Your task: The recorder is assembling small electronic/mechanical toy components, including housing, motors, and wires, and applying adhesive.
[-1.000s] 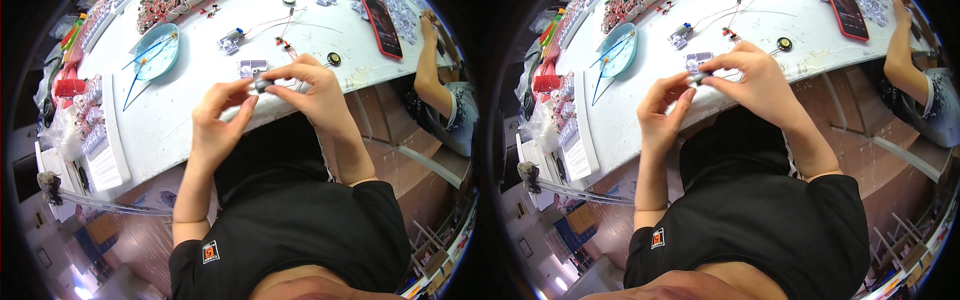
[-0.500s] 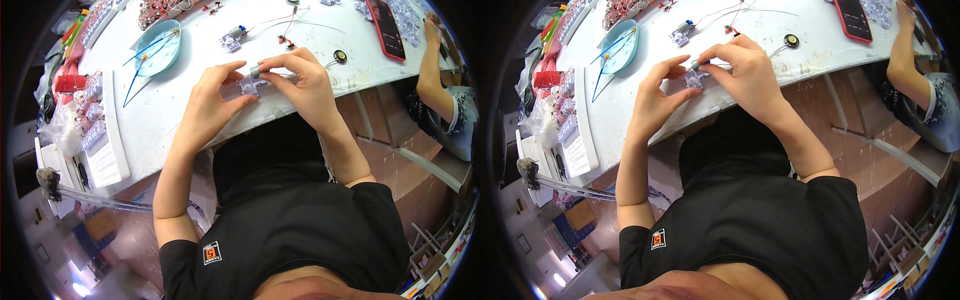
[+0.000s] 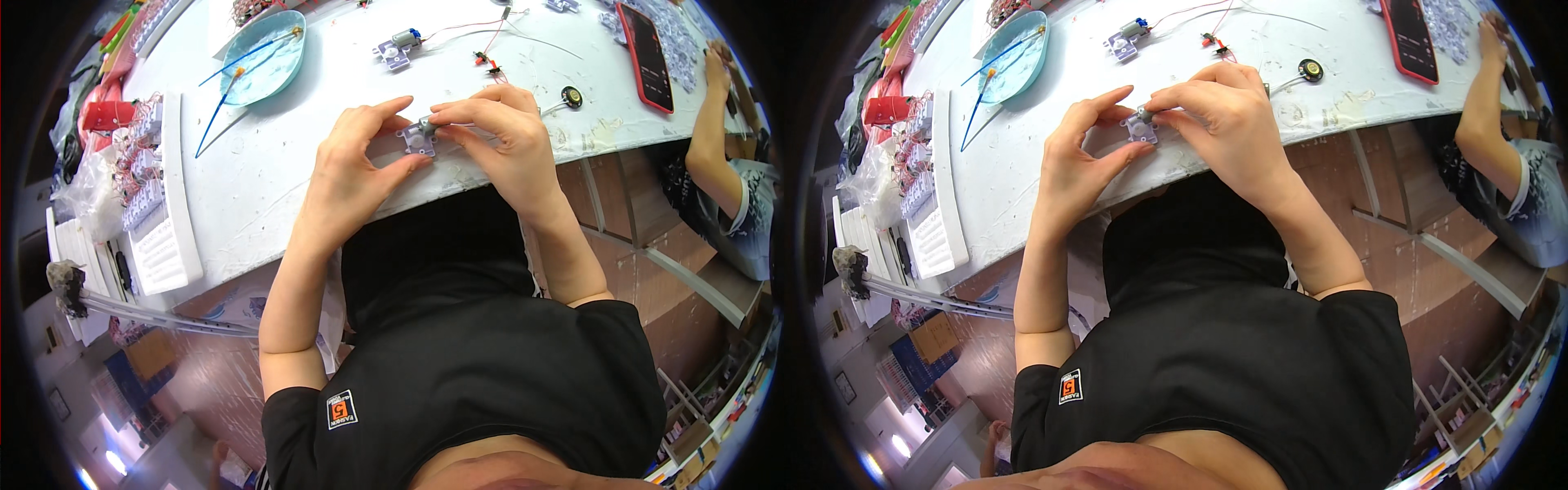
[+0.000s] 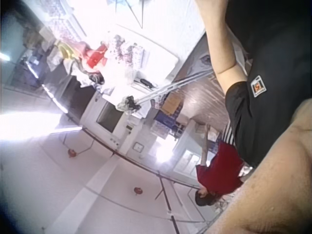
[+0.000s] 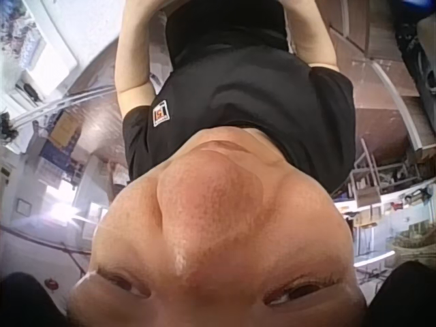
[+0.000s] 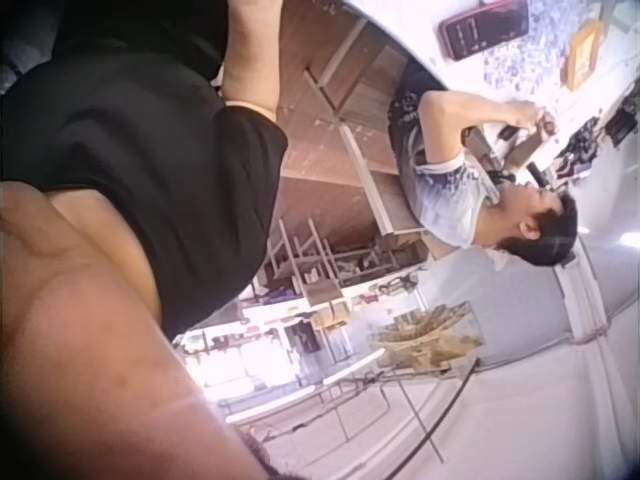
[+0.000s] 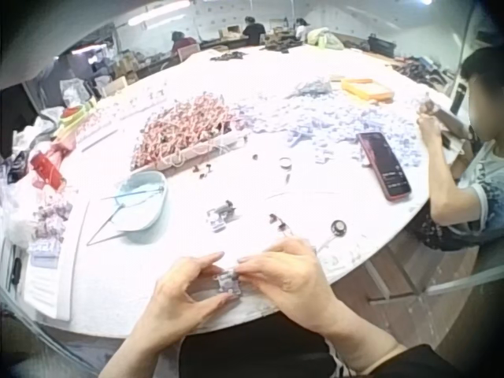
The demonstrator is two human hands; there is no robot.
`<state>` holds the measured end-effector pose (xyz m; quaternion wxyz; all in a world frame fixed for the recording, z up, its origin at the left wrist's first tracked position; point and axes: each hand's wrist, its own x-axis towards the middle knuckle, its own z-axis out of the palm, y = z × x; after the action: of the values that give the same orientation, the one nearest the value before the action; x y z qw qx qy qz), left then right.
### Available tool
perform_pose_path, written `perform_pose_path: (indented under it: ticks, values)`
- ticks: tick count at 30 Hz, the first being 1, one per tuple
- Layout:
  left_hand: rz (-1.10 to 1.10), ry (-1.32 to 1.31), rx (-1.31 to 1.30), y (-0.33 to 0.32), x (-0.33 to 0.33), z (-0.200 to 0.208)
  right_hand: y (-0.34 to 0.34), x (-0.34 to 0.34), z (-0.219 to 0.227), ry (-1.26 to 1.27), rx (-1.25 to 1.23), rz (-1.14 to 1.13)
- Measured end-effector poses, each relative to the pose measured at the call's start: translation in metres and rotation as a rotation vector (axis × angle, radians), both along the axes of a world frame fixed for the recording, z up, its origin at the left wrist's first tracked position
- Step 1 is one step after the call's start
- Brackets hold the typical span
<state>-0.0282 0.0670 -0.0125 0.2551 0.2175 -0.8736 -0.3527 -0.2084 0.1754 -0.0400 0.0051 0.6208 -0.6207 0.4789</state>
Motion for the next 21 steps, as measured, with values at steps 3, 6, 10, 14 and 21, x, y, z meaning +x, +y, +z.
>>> perform_pose_path:
  ticks: [3, 6, 10, 14, 21]
  values:
    - [-0.002, 0.004, -0.001, 0.0, 0.0, 0.0, 0.0, 0.0, 0.002, 0.016, 0.013, -0.005]
    - [-0.001, 0.01, 0.005, 0.001, 0.0, 0.0, 0.0, -0.002, 0.001, 0.089, -0.016, -0.014]
    - [-0.003, -0.019, -0.003, 0.0, 0.001, 0.0, 0.002, 0.0, 0.005, 0.146, 0.009, -0.032]
    - [0.005, -0.02, -0.011, 0.0, 0.002, -0.001, 0.005, 0.0, 0.011, 0.275, 0.049, -0.037]
    - [-0.012, -0.041, -0.074, 0.002, -0.001, 0.003, 0.009, -0.006, 0.018, 0.315, 0.106, -0.003]
